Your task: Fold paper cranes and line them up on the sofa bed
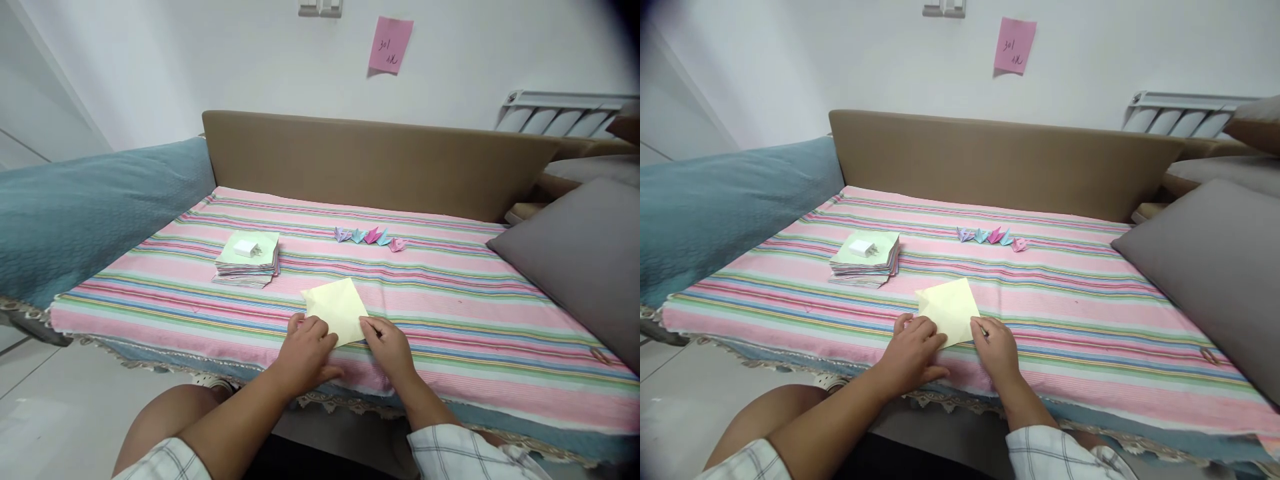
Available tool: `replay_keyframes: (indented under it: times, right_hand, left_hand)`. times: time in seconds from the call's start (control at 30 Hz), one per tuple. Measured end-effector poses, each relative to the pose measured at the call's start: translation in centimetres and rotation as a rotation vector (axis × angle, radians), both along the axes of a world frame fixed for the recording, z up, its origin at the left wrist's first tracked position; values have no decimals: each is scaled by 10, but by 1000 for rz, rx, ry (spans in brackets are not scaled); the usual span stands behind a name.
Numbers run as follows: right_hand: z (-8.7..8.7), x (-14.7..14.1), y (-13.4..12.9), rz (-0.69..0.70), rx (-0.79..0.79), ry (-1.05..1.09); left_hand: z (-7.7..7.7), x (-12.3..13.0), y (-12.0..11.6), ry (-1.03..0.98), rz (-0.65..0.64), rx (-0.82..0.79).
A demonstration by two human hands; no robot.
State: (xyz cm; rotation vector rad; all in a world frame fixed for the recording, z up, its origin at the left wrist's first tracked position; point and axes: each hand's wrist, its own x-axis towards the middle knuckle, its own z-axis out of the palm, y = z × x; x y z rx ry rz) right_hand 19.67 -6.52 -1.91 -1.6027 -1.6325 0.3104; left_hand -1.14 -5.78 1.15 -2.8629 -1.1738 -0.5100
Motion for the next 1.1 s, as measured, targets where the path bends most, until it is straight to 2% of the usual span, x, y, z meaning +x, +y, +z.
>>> replay_keyframes:
  times: [0.13, 0.33, 0.4, 0.5, 0.57, 0.73, 0.93, 1.1]
  right_hand:
    - [4, -1, -6, -2, -34, 52]
    - [8, -1, -14, 113, -100, -43]
    - [10, 0, -14, 109, -38, -122]
    - [11, 2, -13, 70, 137, -266]
    - [12, 3, -13, 116, 196, -355]
    - [12, 3, -15, 297, 104, -447]
    - [7, 4, -13, 386, 0, -410]
    - [4, 5, -10, 396, -45, -419]
  left_hand:
    - [-5, -3, 9, 70, 68, 27]
    - [-10, -17, 27, 97, 39, 100]
    - [-10, -22, 30, 74, 6, 109]
    - [-9, -30, 34, 38, -58, 76]
    - [-6, -35, 36, 3, -79, 28]
    - [-2, -44, 43, -90, 1, -78]
    - [-7, -53, 49, -66, 4, -73]
    - [3, -51, 38, -32, 11, -17]
